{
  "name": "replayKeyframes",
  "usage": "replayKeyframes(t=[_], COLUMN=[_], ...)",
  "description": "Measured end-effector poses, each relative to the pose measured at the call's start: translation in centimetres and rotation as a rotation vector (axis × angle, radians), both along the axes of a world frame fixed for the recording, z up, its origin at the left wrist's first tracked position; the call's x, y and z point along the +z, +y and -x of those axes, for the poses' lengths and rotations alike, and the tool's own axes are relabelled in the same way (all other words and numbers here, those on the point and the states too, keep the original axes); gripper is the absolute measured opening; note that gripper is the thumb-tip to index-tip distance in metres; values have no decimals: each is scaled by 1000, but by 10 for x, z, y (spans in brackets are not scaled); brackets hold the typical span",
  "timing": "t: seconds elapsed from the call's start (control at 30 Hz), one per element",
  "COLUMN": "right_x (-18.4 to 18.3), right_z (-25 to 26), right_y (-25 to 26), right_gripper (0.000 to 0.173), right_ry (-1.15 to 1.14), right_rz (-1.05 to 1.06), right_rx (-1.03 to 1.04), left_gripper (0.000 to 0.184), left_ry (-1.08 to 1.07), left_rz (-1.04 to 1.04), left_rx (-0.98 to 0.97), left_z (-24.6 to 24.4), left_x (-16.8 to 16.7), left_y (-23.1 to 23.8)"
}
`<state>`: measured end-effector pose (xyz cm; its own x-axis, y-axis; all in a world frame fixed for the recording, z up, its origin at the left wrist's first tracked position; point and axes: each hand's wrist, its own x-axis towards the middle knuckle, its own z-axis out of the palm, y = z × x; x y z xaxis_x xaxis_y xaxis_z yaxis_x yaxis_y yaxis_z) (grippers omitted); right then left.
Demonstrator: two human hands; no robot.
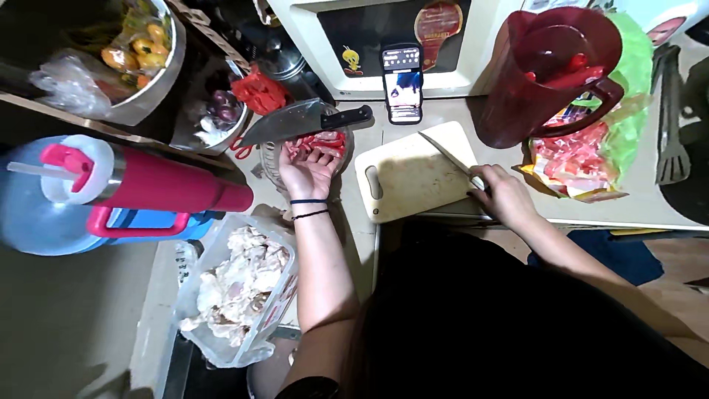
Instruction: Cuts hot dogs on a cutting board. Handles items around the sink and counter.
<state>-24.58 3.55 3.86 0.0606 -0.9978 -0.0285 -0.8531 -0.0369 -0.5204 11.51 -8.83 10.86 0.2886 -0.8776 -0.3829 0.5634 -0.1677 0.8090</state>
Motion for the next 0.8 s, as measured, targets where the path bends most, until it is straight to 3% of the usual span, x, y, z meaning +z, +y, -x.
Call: replayKeyframes(t=[0.17, 0.33, 0.5, 0.67, 0.8], right_x=[-4, -1, 0, 43, 107], right_z=[6, -2, -8, -10, 24], right_y=[1, 11, 16, 14, -9], right_gripper=[41, 34, 28, 25, 26], right_ry=[33, 9, -63, -219, -209], right_rz=[92, 290, 285, 529, 744], right_rx=[-10, -17, 51, 101, 61], left_gripper=[73, 82, 84, 85, 61], left_ry=[91, 58, 66, 35, -200], left_rz=[52, -24, -10, 69, 33], left_rx=[-8, -44, -80, -219, -139], left_z=[-3, -16, -20, -26, -15], left_x=[-14, -15, -10, 2, 20], left_y=[-7, 0, 12, 30, 37])
